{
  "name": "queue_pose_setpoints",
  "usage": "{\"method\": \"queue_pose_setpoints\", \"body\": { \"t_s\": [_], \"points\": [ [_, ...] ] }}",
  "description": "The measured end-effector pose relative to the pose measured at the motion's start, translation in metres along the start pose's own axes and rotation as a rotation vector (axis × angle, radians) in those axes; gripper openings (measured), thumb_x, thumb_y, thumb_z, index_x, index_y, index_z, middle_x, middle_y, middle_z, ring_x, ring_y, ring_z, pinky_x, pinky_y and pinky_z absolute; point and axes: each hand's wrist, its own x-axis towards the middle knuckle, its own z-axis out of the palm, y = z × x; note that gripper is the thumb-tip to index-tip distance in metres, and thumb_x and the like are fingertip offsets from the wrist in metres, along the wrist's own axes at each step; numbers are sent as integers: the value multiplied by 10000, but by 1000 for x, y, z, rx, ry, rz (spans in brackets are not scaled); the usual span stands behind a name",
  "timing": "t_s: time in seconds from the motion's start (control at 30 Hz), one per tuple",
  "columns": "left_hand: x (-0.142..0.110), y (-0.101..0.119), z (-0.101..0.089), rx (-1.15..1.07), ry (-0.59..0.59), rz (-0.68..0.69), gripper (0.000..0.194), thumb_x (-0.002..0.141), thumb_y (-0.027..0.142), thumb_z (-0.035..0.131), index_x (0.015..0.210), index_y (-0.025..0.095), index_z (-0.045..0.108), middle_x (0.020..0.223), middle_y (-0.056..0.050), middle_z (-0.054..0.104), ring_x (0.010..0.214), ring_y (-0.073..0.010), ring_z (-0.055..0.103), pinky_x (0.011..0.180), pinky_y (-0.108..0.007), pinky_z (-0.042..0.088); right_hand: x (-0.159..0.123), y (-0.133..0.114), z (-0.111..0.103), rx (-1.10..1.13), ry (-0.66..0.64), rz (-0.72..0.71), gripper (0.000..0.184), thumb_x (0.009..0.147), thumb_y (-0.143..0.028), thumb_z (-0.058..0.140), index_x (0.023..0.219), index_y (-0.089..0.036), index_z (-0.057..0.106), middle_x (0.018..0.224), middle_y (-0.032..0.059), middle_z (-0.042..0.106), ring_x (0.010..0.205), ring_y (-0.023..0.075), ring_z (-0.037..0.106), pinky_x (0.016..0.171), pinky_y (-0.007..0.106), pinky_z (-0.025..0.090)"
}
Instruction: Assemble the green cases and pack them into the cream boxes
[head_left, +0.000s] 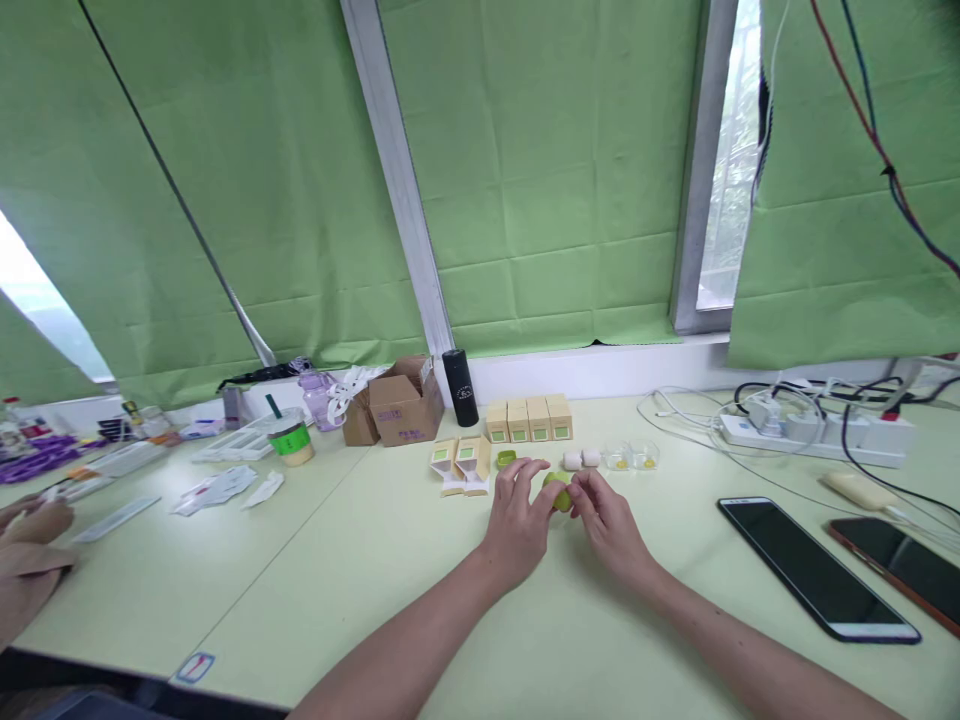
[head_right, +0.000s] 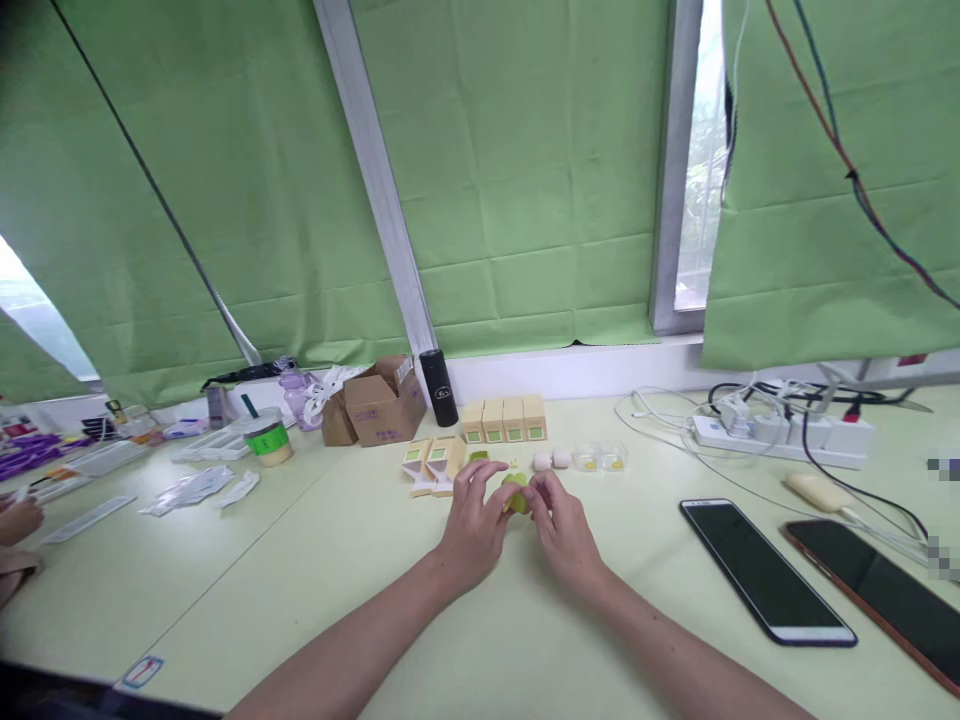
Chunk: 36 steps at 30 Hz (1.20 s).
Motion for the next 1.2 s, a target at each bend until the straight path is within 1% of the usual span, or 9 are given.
{"method": "queue_pose_setpoints", "body": {
  "t_s": [0.17, 0.33, 0.5, 0.67, 0.83, 1.0, 1.07, 1.13, 1.2],
  "points": [
    [1, -1, -1, -18, 15, -15, 435, 884, 8, 524, 1256, 232, 540, 1297, -131, 572, 1281, -319, 461, 1043, -548, 476, 5, 3, -7, -92, -39, -22, 356, 1055, -559, 385, 987, -253, 556, 825, 27, 704, 755, 215, 656, 721, 331, 502],
    [0, -4, -1, -174, 4, -198, 462, 871, 36, 572, 1278, 241, 495, 1268, -109, 589, 1254, -311, 467, 1070, -539, 429, 34, 20, -29, -576, 96, -158, 179, 1005, -298, 504, 1074, -230, 654, 1069, 93, 743, 1026, 287, 636, 866, 401, 473],
    [1, -4, 0, -342, 39, -385, 489, 903, 99, 608, 1343, 282, 500, 1315, -98, 571, 1284, -298, 460, 1108, -502, 395, 64, 40, -45, -1071, 29, -193, 348, 896, -116, 572, 1205, -192, 713, 1277, 140, 687, 1218, 343, 513, 997, 446, 370],
    [2, -6, 2, -462, 41, -518, 431, 892, 114, 634, 1278, 290, 559, 1286, -79, 581, 1275, -281, 477, 1100, -464, 385, 78, 52, -44, -1234, -82, -213, 293, 826, -122, 631, 1076, -181, 770, 1336, 170, 634, 1321, 367, 415, 1104, 477, 261],
    [1, -9, 5, -585, 56, -633, 437, 847, 134, 681, 1248, 274, 578, 1280, -78, 581, 1263, -276, 516, 1058, -434, 399, 82, 56, -40, -1228, -78, -222, 248, 825, -80, 589, 966, -174, 771, 1260, 170, 658, 1284, 348, 446, 1100, 473, 275],
    [3, -10, 5, -657, 78, -651, 430, 828, 119, 681, 1225, 262, 599, 1279, -82, 605, 1243, -269, 545, 1026, -409, 399, 80, 51, -42, -1138, 36, -180, 274, 856, -107, 572, 1057, -180, 743, 1257, 164, 656, 1278, 362, 452, 1053, 487, 328],
    [3, -9, 5, -692, 90, -647, 430, 830, 120, 683, 1227, 264, 602, 1287, -83, 613, 1251, -268, 547, 1033, -408, 392, 78, 42, -42, -917, 164, -116, 246, 891, -199, 584, 1091, -206, 727, 1248, 149, 663, 1241, 365, 476, 1006, 497, 366],
    [3, -9, 6, -725, 99, -639, 425, 839, 135, 692, 1231, 270, 601, 1295, -83, 620, 1264, -271, 548, 1045, -412, 387, 75, 29, -41, -572, 270, -30, 235, 902, -359, 618, 1075, -238, 721, 1191, 124, 686, 1176, 356, 516, 958, 493, 403],
    [3, -8, 6, -752, 103, -636, 417, 848, 157, 704, 1233, 273, 597, 1296, -86, 626, 1269, -273, 556, 1054, -417, 385, 70, 13, -38, -157, 268, 68, 330, 865, -503, 676, 1050, -233, 713, 1128, 108, 711, 1059, 314, 578, 875, 438, 447]
  ]
}}
